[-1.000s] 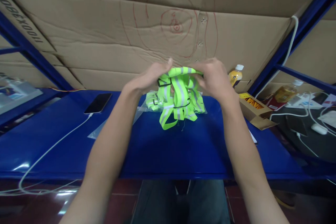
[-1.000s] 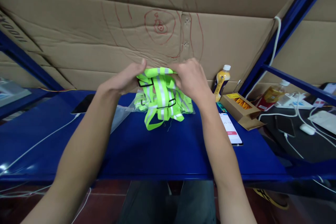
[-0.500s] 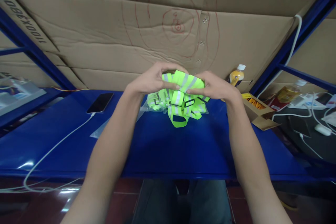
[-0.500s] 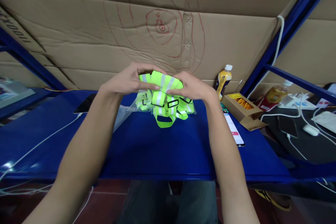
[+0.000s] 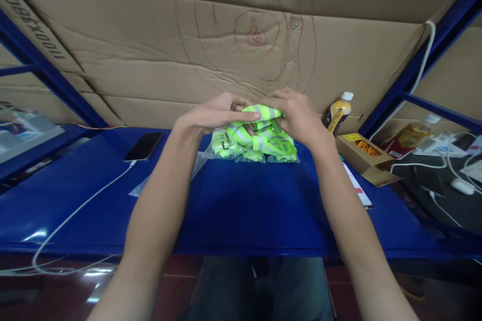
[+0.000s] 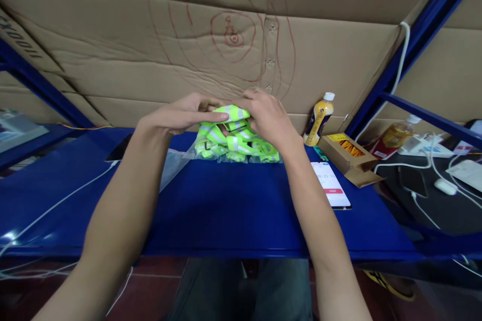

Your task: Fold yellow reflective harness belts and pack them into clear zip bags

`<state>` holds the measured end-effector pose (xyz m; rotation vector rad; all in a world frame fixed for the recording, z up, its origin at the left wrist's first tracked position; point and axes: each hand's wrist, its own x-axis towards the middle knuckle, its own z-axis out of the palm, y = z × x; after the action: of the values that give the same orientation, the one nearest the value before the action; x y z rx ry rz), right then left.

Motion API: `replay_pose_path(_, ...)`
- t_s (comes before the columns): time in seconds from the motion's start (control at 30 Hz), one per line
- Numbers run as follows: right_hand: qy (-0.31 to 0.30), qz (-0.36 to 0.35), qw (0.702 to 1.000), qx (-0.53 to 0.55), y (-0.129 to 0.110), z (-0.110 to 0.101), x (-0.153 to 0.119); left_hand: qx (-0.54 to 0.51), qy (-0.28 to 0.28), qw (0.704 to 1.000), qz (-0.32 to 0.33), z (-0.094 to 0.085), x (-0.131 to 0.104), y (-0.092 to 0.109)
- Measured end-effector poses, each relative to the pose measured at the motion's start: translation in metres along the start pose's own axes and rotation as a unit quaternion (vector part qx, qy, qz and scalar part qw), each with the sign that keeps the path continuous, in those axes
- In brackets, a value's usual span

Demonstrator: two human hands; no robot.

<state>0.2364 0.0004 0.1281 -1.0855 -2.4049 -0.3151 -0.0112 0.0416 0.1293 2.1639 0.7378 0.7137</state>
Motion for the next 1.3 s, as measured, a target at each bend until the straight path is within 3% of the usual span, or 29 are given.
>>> replay_pose_path(0.1, 0.003, -0.002, 1.000, 0.017, 0.001, 0.005, 0.000, 0.019, 0.010, 1.000, 0.018, -0.003, 0.002, -0.005)
replay_pose_path(0.37, -0.096, 0.032, 0.992, 0.071, 0.015, 0.009, -0.001, 0.227, 0.031, 0.967, 0.113, 0.005, 0.006, -0.001)
replay_pose_path(0.53, -0.072, 0.058, 0.995, 0.025, 0.018, 0.009, -0.003, 0.269, 0.100, 0.946, 0.152, 0.018, 0.006, 0.008)
replay_pose_path(0.67, -0.017, 0.063, 0.998, -0.014, 0.010, 0.009, -0.003, 0.223, 0.090, 0.962, 0.132, 0.021, 0.009, 0.006)
replay_pose_path(0.8, 0.058, 0.012, 0.997, -0.048, 0.006, 0.014, 0.000, 0.133, 0.145, 0.978, 0.070, 0.019, 0.013, -0.002)
replay_pose_path(0.93, 0.105, -0.030, 0.992, -0.058, 0.004, 0.022, 0.004, -0.032, 0.081, 0.996, 0.002, 0.012, 0.008, -0.004)
replay_pose_path(1.03, 0.101, -0.029, 0.993, -0.047, -0.001, 0.025, 0.007, -0.099, 0.074, 0.992, -0.018, 0.006, 0.004, -0.006)
replay_pose_path(1.13, 0.068, -0.032, 0.997, -0.021, -0.005, 0.024, 0.007, -0.092, 0.084, 0.992, 0.009, 0.001, 0.004, -0.012)
replay_pose_path(1.3, 0.008, -0.033, 0.998, 0.056, 0.000, 0.013, 0.000, 0.062, 0.093, 0.988, 0.107, -0.003, 0.010, -0.014)
